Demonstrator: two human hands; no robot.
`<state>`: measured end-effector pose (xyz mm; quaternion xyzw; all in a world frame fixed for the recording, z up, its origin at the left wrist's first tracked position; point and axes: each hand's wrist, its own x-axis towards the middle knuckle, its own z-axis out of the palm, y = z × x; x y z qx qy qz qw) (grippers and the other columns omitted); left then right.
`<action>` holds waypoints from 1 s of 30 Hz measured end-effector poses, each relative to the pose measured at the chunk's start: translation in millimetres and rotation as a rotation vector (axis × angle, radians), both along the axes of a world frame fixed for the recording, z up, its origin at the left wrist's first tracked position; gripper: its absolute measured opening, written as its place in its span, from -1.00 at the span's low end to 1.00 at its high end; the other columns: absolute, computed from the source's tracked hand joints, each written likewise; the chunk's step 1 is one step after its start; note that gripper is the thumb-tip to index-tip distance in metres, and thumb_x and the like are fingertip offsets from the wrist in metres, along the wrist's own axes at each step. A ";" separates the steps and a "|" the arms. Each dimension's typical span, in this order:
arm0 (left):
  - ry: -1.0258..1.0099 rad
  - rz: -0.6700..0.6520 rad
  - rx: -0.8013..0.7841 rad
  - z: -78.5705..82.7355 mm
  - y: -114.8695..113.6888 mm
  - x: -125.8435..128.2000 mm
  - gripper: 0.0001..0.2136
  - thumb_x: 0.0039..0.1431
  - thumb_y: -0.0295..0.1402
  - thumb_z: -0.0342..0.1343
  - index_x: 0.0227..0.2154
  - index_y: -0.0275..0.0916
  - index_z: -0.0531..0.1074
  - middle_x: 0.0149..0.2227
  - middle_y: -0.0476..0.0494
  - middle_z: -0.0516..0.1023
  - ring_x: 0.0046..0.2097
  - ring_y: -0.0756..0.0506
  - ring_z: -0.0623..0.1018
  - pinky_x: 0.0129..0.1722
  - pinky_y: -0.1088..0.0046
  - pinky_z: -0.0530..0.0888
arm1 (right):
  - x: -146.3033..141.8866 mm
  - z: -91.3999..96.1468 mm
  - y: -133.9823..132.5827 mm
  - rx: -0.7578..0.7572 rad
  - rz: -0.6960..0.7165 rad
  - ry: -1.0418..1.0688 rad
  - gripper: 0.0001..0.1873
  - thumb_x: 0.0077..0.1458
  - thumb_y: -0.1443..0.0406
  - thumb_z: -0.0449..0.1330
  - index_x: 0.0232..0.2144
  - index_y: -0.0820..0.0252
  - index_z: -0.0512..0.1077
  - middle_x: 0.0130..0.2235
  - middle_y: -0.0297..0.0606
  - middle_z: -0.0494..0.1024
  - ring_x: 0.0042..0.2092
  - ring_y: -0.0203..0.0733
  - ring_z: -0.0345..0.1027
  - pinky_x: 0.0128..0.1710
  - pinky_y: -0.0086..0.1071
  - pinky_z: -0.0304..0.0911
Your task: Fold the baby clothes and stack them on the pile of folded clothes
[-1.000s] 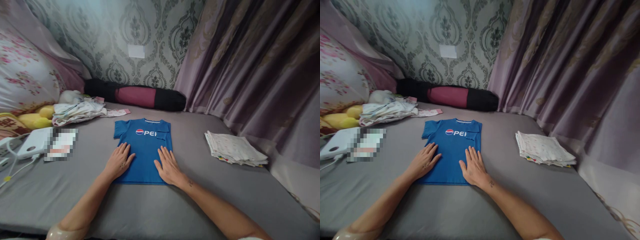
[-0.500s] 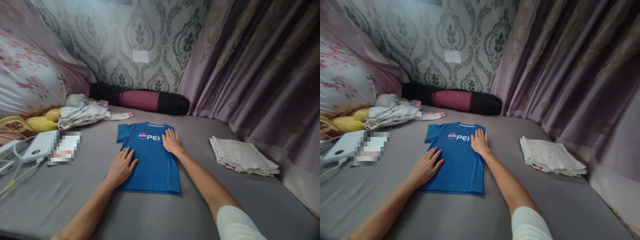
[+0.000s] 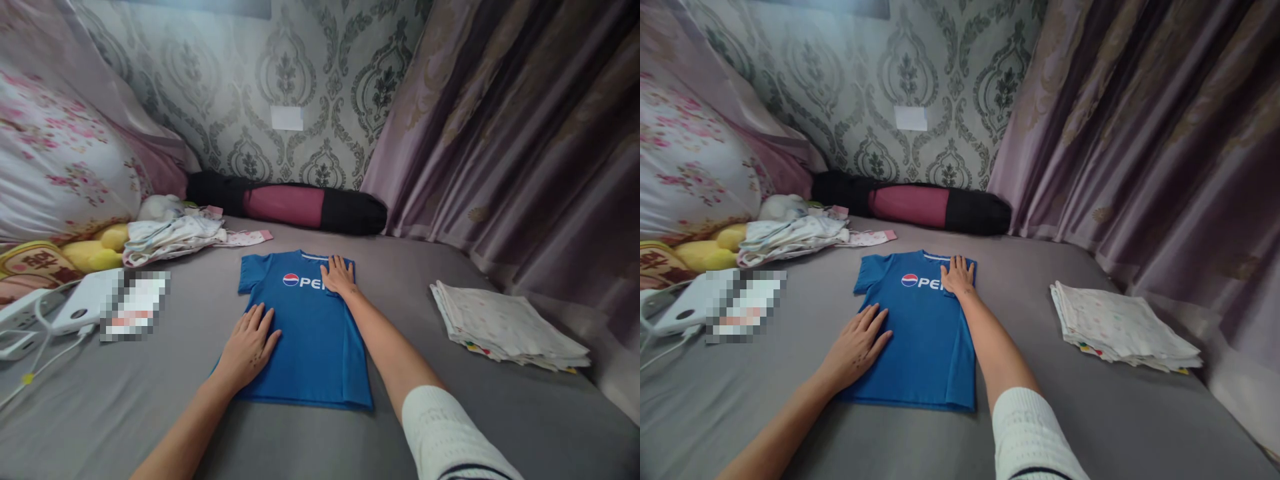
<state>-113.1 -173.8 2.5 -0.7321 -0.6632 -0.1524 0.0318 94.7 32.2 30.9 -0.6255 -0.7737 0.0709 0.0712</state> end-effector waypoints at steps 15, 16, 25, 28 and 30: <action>-0.077 -0.036 0.048 12.3 -1.6 -1.1 -0.50 0.31 -0.06 -0.20 0.09 -0.33 0.34 0.18 -0.37 0.33 0.20 -0.27 0.33 0.15 0.14 0.33 | -33.8 11.1 -3.6 -0.008 0.102 0.005 -0.35 0.29 0.13 -0.30 0.32 0.34 -0.05 0.37 -0.11 -0.11 0.36 -0.06 -0.34 0.28 0.04 -0.47; -0.095 -0.039 0.064 12.2 -1.5 -1.8 -0.51 0.31 -0.08 -0.19 0.08 -0.32 0.34 0.17 -0.37 0.34 0.19 -0.26 0.34 0.15 0.16 0.34 | -39.6 10.7 -4.7 -0.027 0.124 0.014 -0.35 0.29 0.12 -0.30 0.32 0.35 -0.06 0.37 -0.12 -0.12 0.37 -0.06 -0.35 0.29 0.03 -0.47; -0.206 0.018 0.167 17.4 -0.8 -8.1 -0.64 0.31 -0.19 -0.14 0.04 -0.26 0.33 0.06 -0.30 0.44 0.09 -0.21 0.44 0.05 0.22 0.40 | -62.7 1.2 -1.4 -0.067 0.141 0.053 -0.33 0.30 0.10 -0.31 0.33 0.35 -0.10 0.37 -0.13 -0.12 0.37 -0.09 -0.36 0.29 -0.01 -0.43; -0.221 0.100 0.171 23.7 -1.4 -11.7 -0.65 0.30 -0.21 -0.14 0.00 -0.25 0.35 0.02 -0.29 0.46 0.03 -0.22 0.47 0.01 0.23 0.40 | -64.0 -2.4 -2.5 -0.057 0.123 0.045 -0.34 0.30 0.10 -0.32 0.33 0.35 -0.09 0.37 -0.16 -0.11 0.37 -0.11 -0.36 0.30 -0.03 -0.45; -0.218 0.180 0.141 28.9 -2.5 -15.5 -0.65 0.29 -0.21 -0.14 -0.02 -0.28 0.38 -0.05 -0.29 0.50 -0.04 -0.22 0.49 -0.03 0.24 0.40 | -64.5 -1.8 -3.2 -0.054 0.115 0.037 -0.34 0.30 0.11 -0.32 0.33 0.35 -0.09 0.37 -0.16 -0.12 0.37 -0.11 -0.36 0.30 -0.04 -0.45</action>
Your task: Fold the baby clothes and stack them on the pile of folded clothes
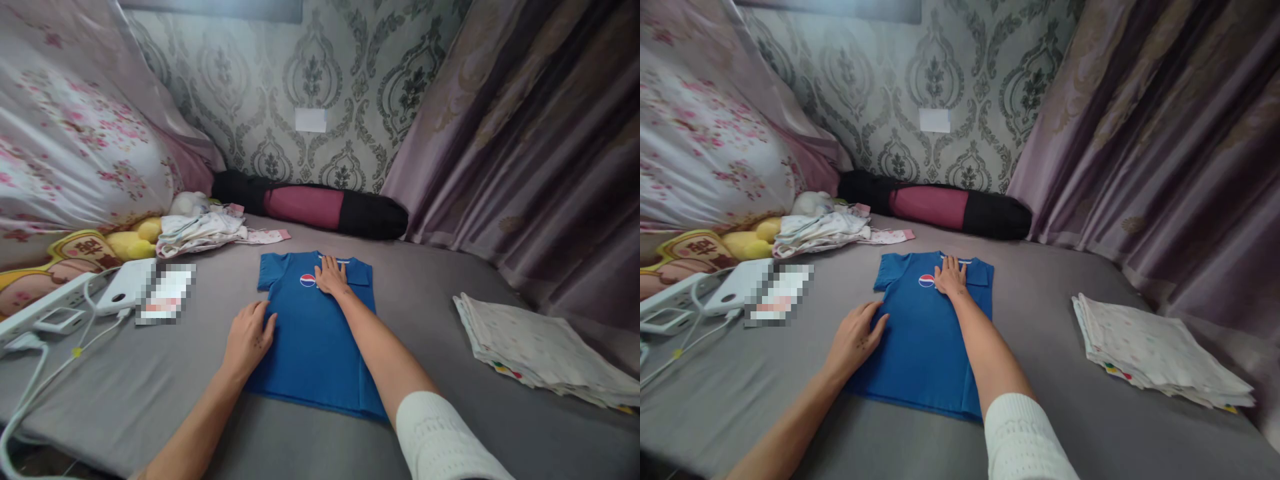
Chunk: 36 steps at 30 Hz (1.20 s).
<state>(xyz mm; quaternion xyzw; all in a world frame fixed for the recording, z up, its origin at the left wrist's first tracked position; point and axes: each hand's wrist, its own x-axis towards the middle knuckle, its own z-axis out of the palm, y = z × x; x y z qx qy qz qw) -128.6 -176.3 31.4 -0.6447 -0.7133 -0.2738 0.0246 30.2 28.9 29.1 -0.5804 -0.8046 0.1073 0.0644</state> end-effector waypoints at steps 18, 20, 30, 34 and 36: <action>-0.042 0.385 -0.353 27.5 -10.0 -17.2 -0.74 0.24 -0.27 -0.08 -0.29 -0.21 0.51 -0.20 -0.23 0.52 -0.09 -0.25 0.45 -0.18 0.27 0.31 | -98.4 48.4 -24.1 -0.050 0.173 0.118 -0.71 0.20 0.29 -0.01 -0.18 0.08 0.50 -0.09 -0.17 0.55 -0.02 -0.10 0.39 -0.12 -0.37 0.23; -0.047 0.385 -0.358 28.0 -10.1 -17.0 -0.75 0.23 -0.28 -0.07 -0.31 -0.21 0.51 -0.21 -0.22 0.53 -0.10 -0.25 0.45 -0.18 0.27 0.31 | -114.6 48.2 -28.4 -0.082 0.184 0.128 -0.73 0.18 0.28 0.01 -0.20 0.08 0.51 -0.09 -0.18 0.55 -0.03 -0.10 0.40 -0.14 -0.37 0.24; -0.050 0.315 -0.308 23.1 -9.6 -14.1 -0.71 0.22 -0.20 -0.06 -0.41 -0.22 0.50 -0.29 -0.24 0.57 -0.16 -0.25 0.49 -0.22 0.27 0.32 | -158.8 44.7 -52.1 -0.139 0.107 0.171 -0.53 0.08 0.28 0.18 0.05 0.29 0.34 0.11 0.10 0.36 0.08 0.05 0.33 0.01 -0.23 0.24; -0.087 0.292 -0.331 24.6 -9.8 -13.5 -0.71 0.20 -0.16 -0.03 -0.43 -0.23 0.49 -0.29 -0.24 0.56 -0.16 -0.26 0.49 -0.20 0.25 0.32 | -162.0 40.5 -49.6 -0.173 0.061 0.240 -0.56 0.01 0.41 0.18 0.00 0.32 0.38 0.09 0.15 0.38 0.09 0.09 0.32 0.03 -0.17 0.25; -0.104 0.276 -0.354 25.3 -9.7 -13.9 -0.71 0.19 -0.15 -0.02 -0.43 -0.22 0.49 -0.29 -0.23 0.56 -0.16 -0.26 0.50 -0.19 0.24 0.32 | -160.2 39.0 -44.0 -0.201 0.044 0.298 -0.62 -0.03 0.45 0.18 -0.09 0.29 0.45 0.04 0.12 0.44 0.08 0.10 0.33 0.02 -0.16 0.26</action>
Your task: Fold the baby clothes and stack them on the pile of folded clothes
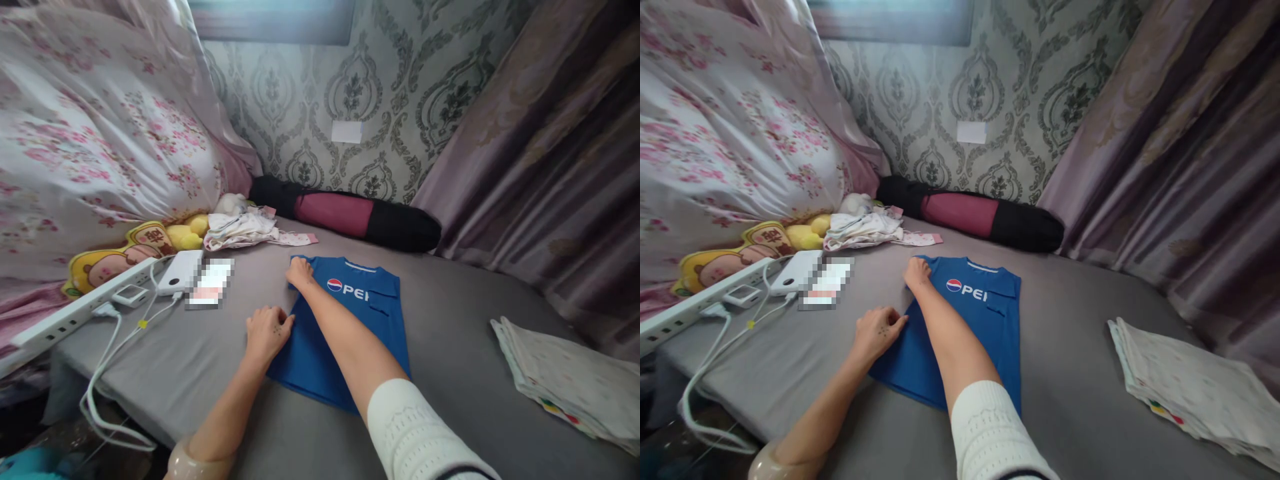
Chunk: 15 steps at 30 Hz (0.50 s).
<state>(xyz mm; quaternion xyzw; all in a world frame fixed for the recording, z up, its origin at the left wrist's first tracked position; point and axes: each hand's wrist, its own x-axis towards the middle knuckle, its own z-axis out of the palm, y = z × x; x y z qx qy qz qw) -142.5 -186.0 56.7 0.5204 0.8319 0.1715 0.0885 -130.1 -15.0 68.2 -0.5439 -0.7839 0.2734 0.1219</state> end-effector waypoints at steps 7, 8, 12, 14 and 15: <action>-0.024 -0.036 -0.034 -1.5 1.3 -2.1 -0.71 0.13 -0.12 0.02 -0.44 -0.21 0.49 -0.29 -0.22 0.57 -0.16 -0.25 0.50 -0.22 0.28 0.32 | 22.7 -1.5 29.3 -0.212 -0.080 0.302 -0.86 -0.04 0.40 0.21 -0.34 0.24 0.48 -0.50 -0.22 0.52 -0.39 -0.14 0.49 -0.35 -0.34 0.43; -0.020 -0.040 -0.039 -1.7 1.4 -2.3 -0.71 0.13 -0.11 0.02 -0.44 -0.21 0.49 -0.29 -0.22 0.57 -0.15 -0.26 0.50 -0.23 0.28 0.32 | 27.9 -0.6 32.4 -0.237 -0.099 0.359 -0.87 -0.01 0.39 0.19 -0.33 0.24 0.46 -0.53 -0.28 0.48 -0.45 -0.21 0.46 -0.41 -0.39 0.42; -0.064 -0.055 -0.035 -2.0 1.7 -3.4 -0.72 0.13 -0.13 0.00 -0.47 -0.21 0.47 -0.32 -0.20 0.57 -0.19 -0.23 0.51 -0.26 0.30 0.30 | 51.9 7.5 38.5 -0.315 -0.162 0.558 -0.84 0.03 0.41 0.12 -0.27 0.22 0.40 -0.56 -0.42 0.41 -0.55 -0.38 0.35 -0.47 -0.50 0.40; -0.163 -0.084 0.002 -2.2 1.7 -3.9 -0.73 0.13 -0.15 -0.01 -0.48 -0.22 0.45 -0.38 -0.16 0.56 -0.28 -0.17 0.51 -0.31 0.36 0.30 | 63.9 12.8 38.4 -0.351 -0.180 0.626 -0.79 0.02 0.43 0.10 -0.23 0.21 0.38 -0.55 -0.44 0.40 -0.56 -0.40 0.32 -0.47 -0.49 0.40; -0.220 -0.100 0.027 -2.0 1.6 -3.8 -0.73 0.13 -0.16 -0.01 -0.48 -0.22 0.45 -0.42 -0.14 0.55 -0.32 -0.13 0.50 -0.34 0.39 0.29 | 69.5 15.2 37.8 -0.368 -0.184 0.654 -0.77 0.01 0.44 0.09 -0.22 0.20 0.38 -0.55 -0.45 0.40 -0.56 -0.41 0.31 -0.46 -0.49 0.41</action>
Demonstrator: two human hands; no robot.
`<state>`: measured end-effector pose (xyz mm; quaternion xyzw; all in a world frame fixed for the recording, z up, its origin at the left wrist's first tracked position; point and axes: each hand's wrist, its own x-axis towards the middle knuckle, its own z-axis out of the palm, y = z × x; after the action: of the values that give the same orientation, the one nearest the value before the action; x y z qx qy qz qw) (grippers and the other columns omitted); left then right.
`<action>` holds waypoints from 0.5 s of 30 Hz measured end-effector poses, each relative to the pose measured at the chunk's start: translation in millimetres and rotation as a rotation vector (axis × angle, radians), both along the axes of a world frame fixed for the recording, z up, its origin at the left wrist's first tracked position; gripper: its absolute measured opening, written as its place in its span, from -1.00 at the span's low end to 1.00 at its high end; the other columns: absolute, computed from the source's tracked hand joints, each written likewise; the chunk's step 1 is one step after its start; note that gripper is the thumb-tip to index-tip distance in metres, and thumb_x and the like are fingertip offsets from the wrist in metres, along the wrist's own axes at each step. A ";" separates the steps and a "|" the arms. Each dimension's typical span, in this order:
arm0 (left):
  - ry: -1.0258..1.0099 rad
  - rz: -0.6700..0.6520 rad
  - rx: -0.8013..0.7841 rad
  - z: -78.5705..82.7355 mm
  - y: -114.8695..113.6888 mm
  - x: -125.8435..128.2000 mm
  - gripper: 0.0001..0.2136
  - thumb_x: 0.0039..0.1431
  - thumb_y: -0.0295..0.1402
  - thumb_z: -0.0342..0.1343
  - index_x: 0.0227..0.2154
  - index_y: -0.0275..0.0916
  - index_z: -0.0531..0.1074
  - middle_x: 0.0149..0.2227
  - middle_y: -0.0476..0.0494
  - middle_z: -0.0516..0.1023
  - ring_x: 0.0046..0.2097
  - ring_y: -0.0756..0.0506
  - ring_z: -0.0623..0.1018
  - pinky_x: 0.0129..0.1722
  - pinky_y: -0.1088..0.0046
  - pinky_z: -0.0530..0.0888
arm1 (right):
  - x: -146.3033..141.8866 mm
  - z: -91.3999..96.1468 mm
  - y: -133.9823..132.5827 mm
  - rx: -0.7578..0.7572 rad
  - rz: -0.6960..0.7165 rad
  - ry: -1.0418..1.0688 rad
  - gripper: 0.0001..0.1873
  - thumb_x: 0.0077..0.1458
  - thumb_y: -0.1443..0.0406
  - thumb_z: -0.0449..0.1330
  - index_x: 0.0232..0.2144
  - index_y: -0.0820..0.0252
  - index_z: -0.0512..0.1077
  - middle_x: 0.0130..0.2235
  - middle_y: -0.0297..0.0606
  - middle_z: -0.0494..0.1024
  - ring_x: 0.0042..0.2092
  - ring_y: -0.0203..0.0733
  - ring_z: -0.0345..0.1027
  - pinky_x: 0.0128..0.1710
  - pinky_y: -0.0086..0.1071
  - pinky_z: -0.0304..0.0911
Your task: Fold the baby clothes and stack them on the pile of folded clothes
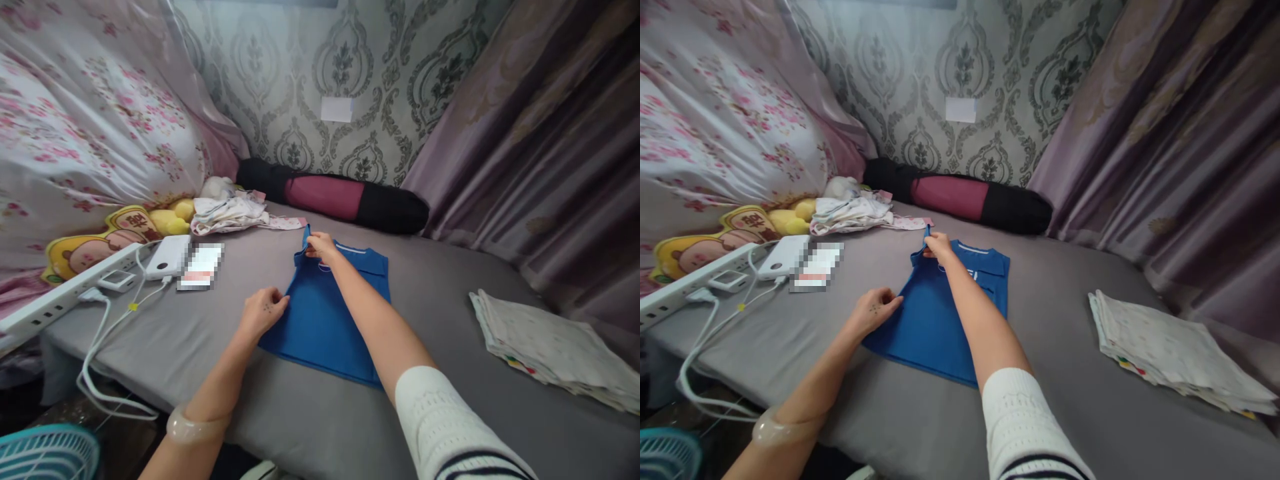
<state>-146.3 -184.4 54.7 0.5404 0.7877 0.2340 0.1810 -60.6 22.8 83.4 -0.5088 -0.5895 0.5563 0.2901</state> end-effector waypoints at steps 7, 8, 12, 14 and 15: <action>-0.216 -0.006 0.095 5.6 -0.5 4.6 -0.71 0.00 -0.08 0.07 -0.52 -0.23 0.45 -0.56 -0.05 0.47 -0.44 -0.06 0.43 -0.44 0.48 0.25 | 31.3 7.3 -7.2 -0.059 -0.018 0.131 -0.75 -0.04 0.47 0.08 -0.27 0.17 0.40 -0.57 -0.46 0.40 -0.56 -0.39 0.32 -0.39 -0.44 0.41; -0.236 -0.011 0.105 5.5 -0.2 4.9 -0.70 -0.01 -0.07 0.08 -0.52 -0.24 0.46 -0.57 -0.04 0.45 -0.46 -0.05 0.42 -0.46 0.49 0.23 | 35.1 6.7 -7.7 -0.064 -0.021 0.142 -0.75 -0.04 0.47 0.08 -0.27 0.17 0.40 -0.57 -0.46 0.41 -0.55 -0.39 0.32 -0.39 -0.43 0.41; -0.295 -0.039 0.116 3.6 1.2 6.7 -0.66 -0.01 -0.03 0.08 -0.49 -0.25 0.47 -0.61 -0.01 0.41 -0.49 -0.04 0.39 -0.50 0.50 0.20 | 47.5 1.9 -7.2 -0.075 -0.039 0.176 -0.74 -0.06 0.47 0.09 -0.27 0.19 0.41 -0.56 -0.45 0.43 -0.53 -0.37 0.34 -0.36 -0.42 0.41; -0.318 -0.054 0.113 3.8 1.1 9.1 -0.64 -0.01 -0.02 0.07 -0.47 -0.26 0.48 -0.60 -0.01 0.40 -0.49 -0.03 0.38 -0.50 0.51 0.21 | 52.1 -1.2 -6.2 -0.076 -0.049 0.186 -0.75 -0.07 0.46 0.10 -0.28 0.19 0.41 -0.56 -0.44 0.44 -0.52 -0.37 0.34 -0.35 -0.41 0.41; -0.332 -0.065 0.115 4.6 0.8 10.8 -0.63 -0.01 -0.01 0.07 -0.46 -0.27 0.49 -0.61 -0.01 0.40 -0.49 -0.03 0.37 -0.50 0.51 0.21 | 54.2 -2.8 -5.9 -0.076 -0.053 0.188 -0.76 -0.08 0.46 0.10 -0.29 0.19 0.41 -0.56 -0.44 0.45 -0.52 -0.37 0.34 -0.35 -0.41 0.41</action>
<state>-135.6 -183.6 59.3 0.5289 0.7144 0.3586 0.2849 -6.4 16.9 80.6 -0.4804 -0.5243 0.6157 0.3394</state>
